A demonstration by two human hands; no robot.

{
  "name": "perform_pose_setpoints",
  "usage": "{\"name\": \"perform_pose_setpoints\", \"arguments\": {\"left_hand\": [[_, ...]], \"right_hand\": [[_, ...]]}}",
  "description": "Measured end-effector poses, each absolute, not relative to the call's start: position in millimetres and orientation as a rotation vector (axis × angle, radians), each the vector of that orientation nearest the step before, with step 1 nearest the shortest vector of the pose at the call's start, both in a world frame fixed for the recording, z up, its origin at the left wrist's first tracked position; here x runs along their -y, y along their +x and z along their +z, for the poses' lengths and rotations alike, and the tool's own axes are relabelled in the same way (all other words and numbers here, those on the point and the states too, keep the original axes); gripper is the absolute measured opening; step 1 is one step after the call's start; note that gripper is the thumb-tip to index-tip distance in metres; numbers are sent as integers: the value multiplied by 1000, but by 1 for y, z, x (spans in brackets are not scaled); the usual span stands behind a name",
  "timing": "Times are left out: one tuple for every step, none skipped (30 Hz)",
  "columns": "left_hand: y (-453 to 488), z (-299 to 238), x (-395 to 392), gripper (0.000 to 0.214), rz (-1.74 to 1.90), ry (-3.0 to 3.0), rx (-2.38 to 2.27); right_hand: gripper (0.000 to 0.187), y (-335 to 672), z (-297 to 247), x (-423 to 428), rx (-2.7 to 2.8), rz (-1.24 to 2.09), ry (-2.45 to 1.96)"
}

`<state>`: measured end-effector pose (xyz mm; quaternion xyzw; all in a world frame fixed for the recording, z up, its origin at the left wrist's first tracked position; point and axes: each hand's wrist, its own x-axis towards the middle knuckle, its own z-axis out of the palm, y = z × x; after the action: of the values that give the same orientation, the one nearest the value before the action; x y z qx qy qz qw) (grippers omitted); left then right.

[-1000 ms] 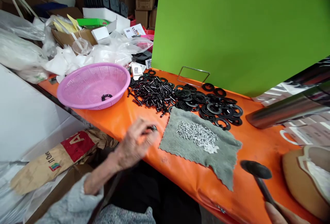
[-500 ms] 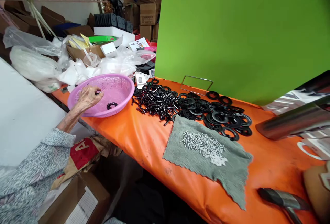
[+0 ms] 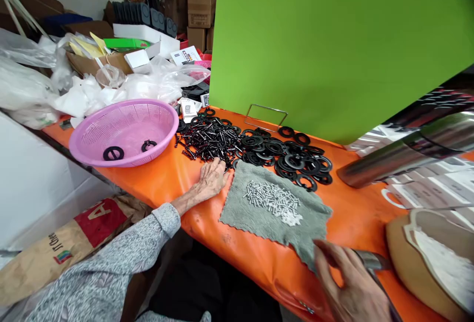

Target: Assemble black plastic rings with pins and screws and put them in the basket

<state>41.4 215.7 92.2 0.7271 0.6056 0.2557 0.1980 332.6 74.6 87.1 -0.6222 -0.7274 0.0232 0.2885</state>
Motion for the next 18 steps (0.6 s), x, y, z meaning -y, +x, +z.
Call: {"name": "perform_pose_setpoints", "arguments": {"left_hand": [[42,87,-217,13,713,2019,-1703],[41,85,-217,13,702,2009,-1704],[40,85,-217,13,691,1995,-1711],[37,88,-215,12,682,1981,-1717],[34,92,-212,12,674,1965,-1725],[31,97,-208,11,667,1946,-1731],[28,103,-202,10,662,1925,-1737],[26,108,-194,9,652,1909,-1741],[23,113,-185,9,646,1882,-1726],[21,118,-175,10,650,1831,-1691],[19,122,-164,11,666,1753,-1634],[19,126,-154,12,693,1652,-1564],[19,128,-144,14,724,1538,-1488],[19,130,-136,15,752,1425,-1416],[20,131,-128,16,776,1326,-1358],[22,132,-122,18,792,1257,-1320],[23,132,-117,19,806,1208,-1291],[24,132,-113,19,824,1175,-1276]], "right_hand": [[28,319,89,-84,2019,-5,-1621],[28,307,89,-94,2035,-29,-1611],[29,297,87,-102,2053,-55,-1610],[29,289,84,-110,2057,-68,-1623],[29,284,80,-116,2061,-80,-1644],[28,281,76,-122,2076,-94,-1665],[28,279,72,-126,2094,-109,-1682],[27,279,68,-129,2113,-122,-1695],[27,279,65,-131,2130,-134,-1703],[26,278,63,-132,2144,-146,-1707],[25,278,63,-133,2154,-160,-1710],[24,278,63,-134,2166,-174,-1712],[23,277,63,-134,2178,-189,-1710],[22,276,64,-134,2191,-200,-1707],[21,275,66,-134,2203,-210,-1703],[20,274,67,-134,2214,-216,-1700],[19,273,69,-133,2222,-218,-1697],[19,272,70,-133,2229,-217,-1696]]}}
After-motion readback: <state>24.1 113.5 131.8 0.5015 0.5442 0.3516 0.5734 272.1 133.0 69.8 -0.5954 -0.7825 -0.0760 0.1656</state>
